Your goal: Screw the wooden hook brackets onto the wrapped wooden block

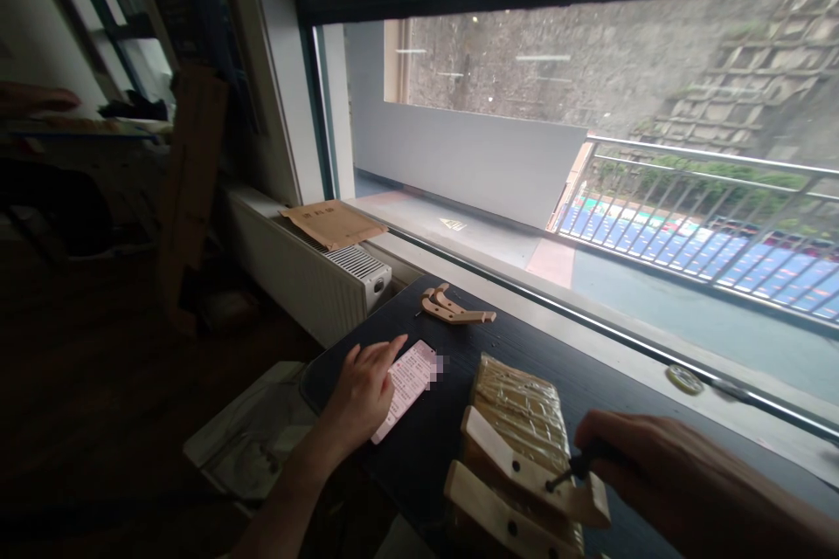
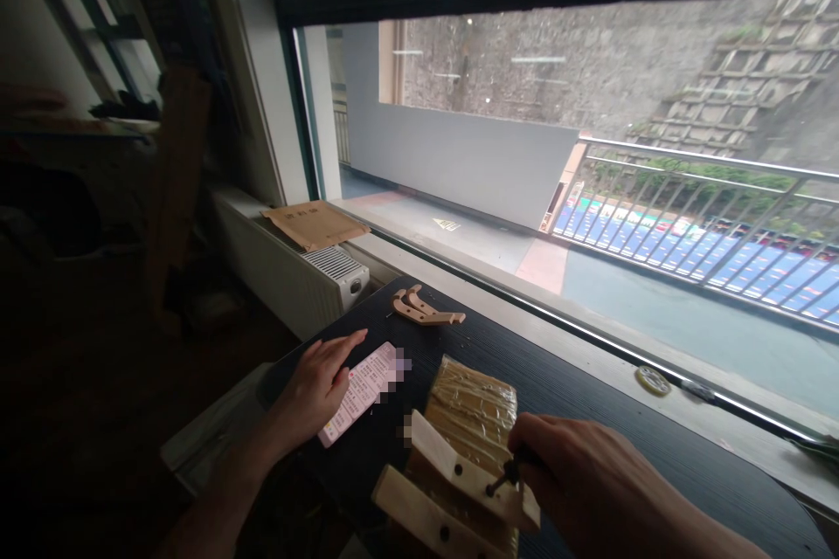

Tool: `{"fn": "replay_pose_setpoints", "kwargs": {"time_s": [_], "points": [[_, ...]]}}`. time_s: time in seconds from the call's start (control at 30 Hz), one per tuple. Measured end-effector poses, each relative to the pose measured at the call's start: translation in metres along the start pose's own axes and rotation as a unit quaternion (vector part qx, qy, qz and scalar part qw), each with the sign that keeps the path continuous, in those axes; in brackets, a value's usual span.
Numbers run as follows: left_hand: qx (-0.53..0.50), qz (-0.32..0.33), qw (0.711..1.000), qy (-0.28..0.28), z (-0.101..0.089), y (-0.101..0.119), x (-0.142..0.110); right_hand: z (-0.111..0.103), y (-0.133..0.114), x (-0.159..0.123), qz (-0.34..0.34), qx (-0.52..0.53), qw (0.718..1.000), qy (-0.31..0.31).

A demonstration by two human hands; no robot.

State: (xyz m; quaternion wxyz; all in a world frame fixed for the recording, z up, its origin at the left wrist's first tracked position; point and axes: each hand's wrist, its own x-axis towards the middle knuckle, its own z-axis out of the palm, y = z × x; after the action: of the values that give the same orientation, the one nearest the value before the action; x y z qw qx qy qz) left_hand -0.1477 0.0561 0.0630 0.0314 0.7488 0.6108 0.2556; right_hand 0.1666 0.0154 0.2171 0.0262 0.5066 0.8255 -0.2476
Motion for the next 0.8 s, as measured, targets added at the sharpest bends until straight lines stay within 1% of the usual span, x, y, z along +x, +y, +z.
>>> {"fn": "replay_pose_setpoints", "kwargs": {"time_s": [0.1,0.13,0.2,0.33,0.5,0.57,0.7,0.77,0.8], "points": [[-0.004,0.032,0.998,0.062,-0.001,-0.001,0.016,-0.002,-0.003,-0.001,-0.006,-0.001,1.000,0.000],[-0.003,0.039,0.997,0.070,-0.003,-0.002,0.016,-0.002,-0.004,-0.002,-0.006,-0.002,1.000,-0.001],[0.002,0.042,0.997,0.070,-0.008,-0.004,0.011,-0.001,-0.003,-0.002,-0.006,-0.005,1.000,0.001],[0.009,0.019,0.999,0.043,-0.018,-0.006,-0.010,0.001,0.003,-0.001,-0.005,-0.028,1.000,0.008],[0.012,0.002,1.000,0.024,-0.029,0.000,-0.031,0.005,0.010,-0.001,-0.018,-0.029,0.999,0.012],[0.013,-0.012,1.000,-0.002,-0.030,0.001,-0.038,0.007,0.012,-0.001,-0.013,-0.040,0.999,0.013],[0.015,-0.054,0.995,-0.083,-0.023,0.002,-0.046,0.010,0.016,-0.003,-0.020,-0.046,0.998,0.029],[0.017,-0.061,0.993,-0.099,-0.016,0.005,-0.042,0.010,0.015,-0.003,-0.027,-0.044,0.998,0.035],[0.016,-0.060,0.994,-0.093,-0.012,0.006,-0.037,0.009,0.015,-0.003,-0.027,-0.045,0.998,0.035]]}}
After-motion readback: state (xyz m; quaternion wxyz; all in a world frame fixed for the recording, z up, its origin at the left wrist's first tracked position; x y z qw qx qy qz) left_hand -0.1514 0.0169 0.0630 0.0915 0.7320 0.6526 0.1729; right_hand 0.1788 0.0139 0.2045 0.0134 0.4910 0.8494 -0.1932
